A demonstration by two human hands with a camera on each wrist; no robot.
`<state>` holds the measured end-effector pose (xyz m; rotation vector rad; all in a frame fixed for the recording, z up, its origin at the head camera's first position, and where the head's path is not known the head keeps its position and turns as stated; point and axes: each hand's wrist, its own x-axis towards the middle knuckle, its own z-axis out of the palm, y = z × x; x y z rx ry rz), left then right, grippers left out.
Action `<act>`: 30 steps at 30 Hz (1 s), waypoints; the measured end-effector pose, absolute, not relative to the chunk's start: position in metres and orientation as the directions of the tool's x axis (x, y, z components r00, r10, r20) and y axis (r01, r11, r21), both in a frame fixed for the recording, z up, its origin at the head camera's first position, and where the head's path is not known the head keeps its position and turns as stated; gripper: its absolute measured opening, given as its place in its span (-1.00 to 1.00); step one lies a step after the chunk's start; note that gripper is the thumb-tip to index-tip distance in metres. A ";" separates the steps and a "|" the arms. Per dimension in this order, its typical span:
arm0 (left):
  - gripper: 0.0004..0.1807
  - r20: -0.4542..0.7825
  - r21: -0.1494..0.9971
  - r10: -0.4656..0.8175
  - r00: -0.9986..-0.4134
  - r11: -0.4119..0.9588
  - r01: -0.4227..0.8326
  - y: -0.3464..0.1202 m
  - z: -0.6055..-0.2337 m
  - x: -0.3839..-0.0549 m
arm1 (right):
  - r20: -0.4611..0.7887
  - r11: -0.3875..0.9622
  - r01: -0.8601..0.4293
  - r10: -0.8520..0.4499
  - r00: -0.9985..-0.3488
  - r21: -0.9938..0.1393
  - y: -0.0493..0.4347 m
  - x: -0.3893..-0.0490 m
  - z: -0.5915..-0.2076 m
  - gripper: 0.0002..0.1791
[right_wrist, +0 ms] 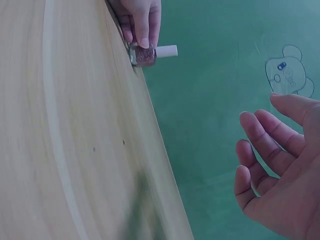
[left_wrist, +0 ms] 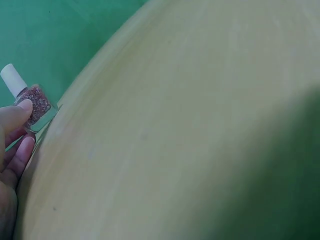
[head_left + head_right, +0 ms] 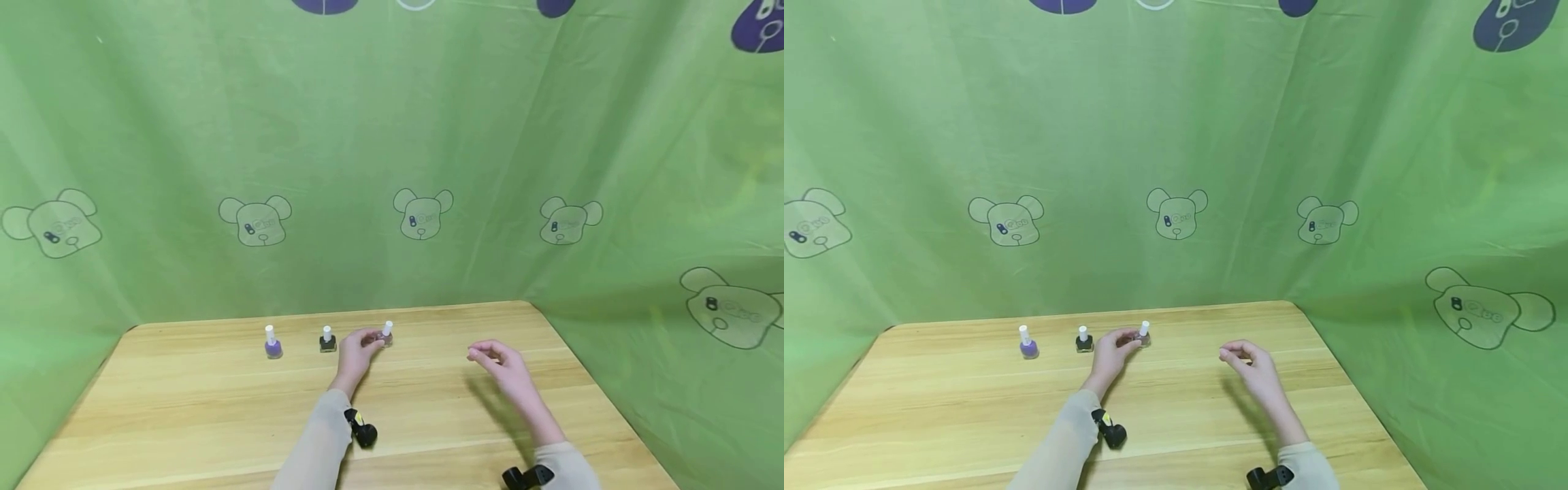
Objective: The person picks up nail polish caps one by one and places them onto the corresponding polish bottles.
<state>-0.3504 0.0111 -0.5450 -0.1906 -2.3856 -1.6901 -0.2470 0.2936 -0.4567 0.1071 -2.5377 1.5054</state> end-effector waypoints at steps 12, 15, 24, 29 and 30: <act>-0.68 0.259 0.901 0.006 -0.966 0.358 0.244 0.006 -0.545 -0.349 | 0.222 0.479 -0.215 -0.042 -0.974 -0.851 0.260 -0.259 -0.462 -0.72; -0.68 0.254 0.902 0.004 -0.967 0.361 0.238 0.006 -0.545 -0.348 | 0.213 0.475 -0.211 -0.050 -0.976 -0.854 0.252 -0.261 -0.463 -0.73; -0.63 0.233 0.918 0.011 -0.972 0.329 0.223 0.003 -0.544 -0.347 | 0.161 0.445 -0.170 -0.058 -0.985 -0.879 0.228 -0.271 -0.470 -0.77; -0.57 0.226 0.925 0.015 -0.974 0.311 0.220 -0.001 -0.542 -0.344 | 0.172 0.414 -0.174 -0.044 -0.984 -0.893 0.217 -0.275 -0.474 -0.76; -0.56 0.228 0.923 0.016 -0.973 0.313 0.222 -0.002 -0.542 -0.344 | 0.172 0.406 -0.174 -0.042 -0.984 -0.897 0.215 -0.276 -0.476 -0.75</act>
